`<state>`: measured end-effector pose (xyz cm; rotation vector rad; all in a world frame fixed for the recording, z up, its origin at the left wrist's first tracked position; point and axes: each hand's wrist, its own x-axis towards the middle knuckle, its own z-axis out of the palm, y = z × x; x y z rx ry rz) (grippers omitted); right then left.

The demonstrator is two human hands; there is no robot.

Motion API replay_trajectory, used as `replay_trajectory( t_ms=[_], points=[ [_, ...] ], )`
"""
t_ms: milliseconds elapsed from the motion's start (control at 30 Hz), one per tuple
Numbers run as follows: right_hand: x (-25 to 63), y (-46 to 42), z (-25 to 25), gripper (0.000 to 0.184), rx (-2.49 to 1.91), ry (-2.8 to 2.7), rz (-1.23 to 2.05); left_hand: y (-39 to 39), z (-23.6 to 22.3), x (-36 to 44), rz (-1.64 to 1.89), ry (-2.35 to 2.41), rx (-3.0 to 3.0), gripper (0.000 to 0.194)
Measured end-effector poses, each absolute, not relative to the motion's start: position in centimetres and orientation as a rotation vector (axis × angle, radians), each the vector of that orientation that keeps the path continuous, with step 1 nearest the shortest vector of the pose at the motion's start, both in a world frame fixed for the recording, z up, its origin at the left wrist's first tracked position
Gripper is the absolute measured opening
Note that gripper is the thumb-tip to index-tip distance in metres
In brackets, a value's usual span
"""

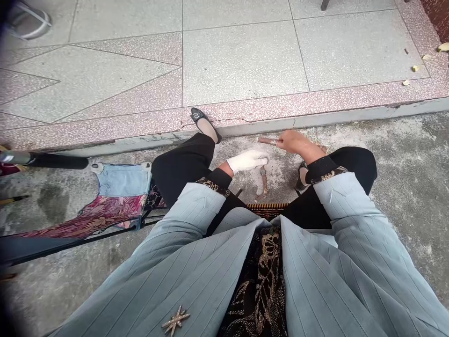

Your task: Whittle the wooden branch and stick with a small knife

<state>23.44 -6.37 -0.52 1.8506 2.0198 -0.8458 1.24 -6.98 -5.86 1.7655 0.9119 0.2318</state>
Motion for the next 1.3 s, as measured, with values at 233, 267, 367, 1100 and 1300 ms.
replay_trajectory(
  t_ms=[233, 267, 367, 1100, 1300],
  points=[
    [22.8, -6.9, -1.6, 0.025, 1.445, 1.929, -0.915, -6.4, -5.4, 0.8, 0.047, 0.812, 1.863, 0.031],
    [22.8, -7.1, -1.6, 0.024, 1.420, 1.932, -0.983, -6.2, -5.4, 0.8, 0.036, 0.815, 1.875, 0.031],
    [23.0, -7.5, -1.1, 0.026, 1.324, 1.928, -1.246, -5.9, -5.1, 0.5, 0.070, 0.868, 1.852, 0.029],
    [23.4, -7.1, -0.6, 0.023, 1.609, 1.959, -1.100, -5.8, -5.9, -0.3, 0.074, 0.817, 1.690, 0.034],
    [23.3, -8.5, 0.8, 0.012, 1.203, 2.003, -1.605, -4.9, -6.5, -0.9, 0.191, 0.882, 1.720, 0.028]
  ],
)
